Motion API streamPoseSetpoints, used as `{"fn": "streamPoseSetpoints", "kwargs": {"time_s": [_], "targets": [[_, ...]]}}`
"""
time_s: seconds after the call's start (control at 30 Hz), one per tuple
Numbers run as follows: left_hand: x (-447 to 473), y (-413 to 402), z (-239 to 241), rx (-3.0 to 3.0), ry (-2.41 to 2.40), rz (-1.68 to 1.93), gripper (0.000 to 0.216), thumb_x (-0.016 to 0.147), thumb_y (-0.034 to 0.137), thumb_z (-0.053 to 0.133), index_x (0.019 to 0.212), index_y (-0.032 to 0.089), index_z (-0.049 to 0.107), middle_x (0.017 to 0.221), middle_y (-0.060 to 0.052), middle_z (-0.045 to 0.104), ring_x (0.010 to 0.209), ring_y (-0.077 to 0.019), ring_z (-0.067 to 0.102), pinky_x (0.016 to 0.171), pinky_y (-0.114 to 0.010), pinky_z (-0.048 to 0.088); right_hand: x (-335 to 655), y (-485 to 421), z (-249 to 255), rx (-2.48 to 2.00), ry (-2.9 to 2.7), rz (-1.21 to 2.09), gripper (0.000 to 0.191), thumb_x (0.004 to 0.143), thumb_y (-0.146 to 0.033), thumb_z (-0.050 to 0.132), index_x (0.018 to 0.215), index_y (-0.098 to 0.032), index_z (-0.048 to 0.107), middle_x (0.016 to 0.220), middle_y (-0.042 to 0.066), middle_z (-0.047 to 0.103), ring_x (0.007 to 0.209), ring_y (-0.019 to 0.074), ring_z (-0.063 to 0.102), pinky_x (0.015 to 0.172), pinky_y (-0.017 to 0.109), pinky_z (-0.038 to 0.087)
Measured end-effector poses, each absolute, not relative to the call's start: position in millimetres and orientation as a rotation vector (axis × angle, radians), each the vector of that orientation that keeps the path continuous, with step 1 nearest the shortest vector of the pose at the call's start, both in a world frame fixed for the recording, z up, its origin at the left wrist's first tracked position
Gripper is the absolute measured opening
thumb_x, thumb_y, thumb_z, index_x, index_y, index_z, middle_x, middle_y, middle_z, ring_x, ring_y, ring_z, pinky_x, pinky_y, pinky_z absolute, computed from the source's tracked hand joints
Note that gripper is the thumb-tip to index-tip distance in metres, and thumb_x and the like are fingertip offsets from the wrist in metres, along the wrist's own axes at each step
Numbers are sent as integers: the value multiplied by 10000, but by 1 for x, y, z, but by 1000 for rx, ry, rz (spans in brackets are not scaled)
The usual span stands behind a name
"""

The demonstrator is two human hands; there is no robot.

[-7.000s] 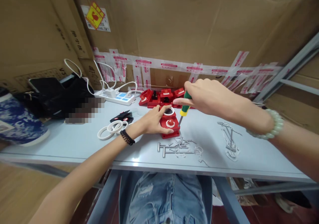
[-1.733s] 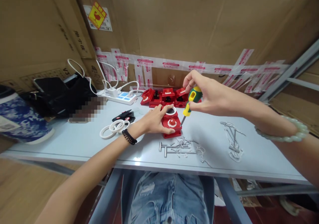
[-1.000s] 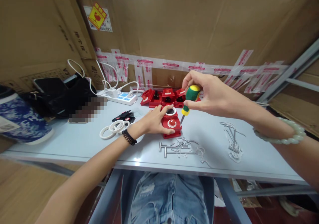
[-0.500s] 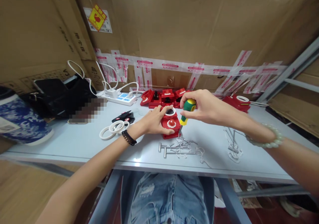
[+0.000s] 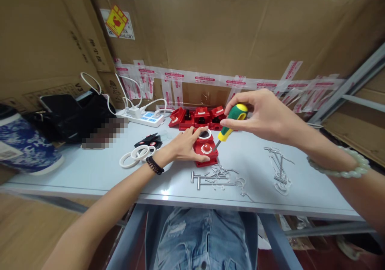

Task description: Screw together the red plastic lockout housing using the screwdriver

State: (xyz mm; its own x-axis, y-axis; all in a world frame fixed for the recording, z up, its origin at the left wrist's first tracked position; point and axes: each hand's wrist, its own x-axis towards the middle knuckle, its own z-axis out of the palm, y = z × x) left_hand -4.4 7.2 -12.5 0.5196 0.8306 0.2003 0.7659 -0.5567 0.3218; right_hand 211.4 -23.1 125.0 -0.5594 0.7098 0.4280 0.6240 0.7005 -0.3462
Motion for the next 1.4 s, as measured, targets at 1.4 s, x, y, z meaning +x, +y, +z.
{"fn": "streamPoseSetpoints", "kwargs": {"time_s": [1.4], "targets": [[2, 12, -22, 2614, 1341, 628, 1067, 602, 656, 688, 1423, 145, 236, 1259, -171, 456, 1133, -371, 441, 921, -513, 420, 184, -21, 107, -935, -2292, 253, 177, 724, -319, 669, 696, -147, 639, 632, 0, 598, 546, 91, 459, 538, 269, 355]]}}
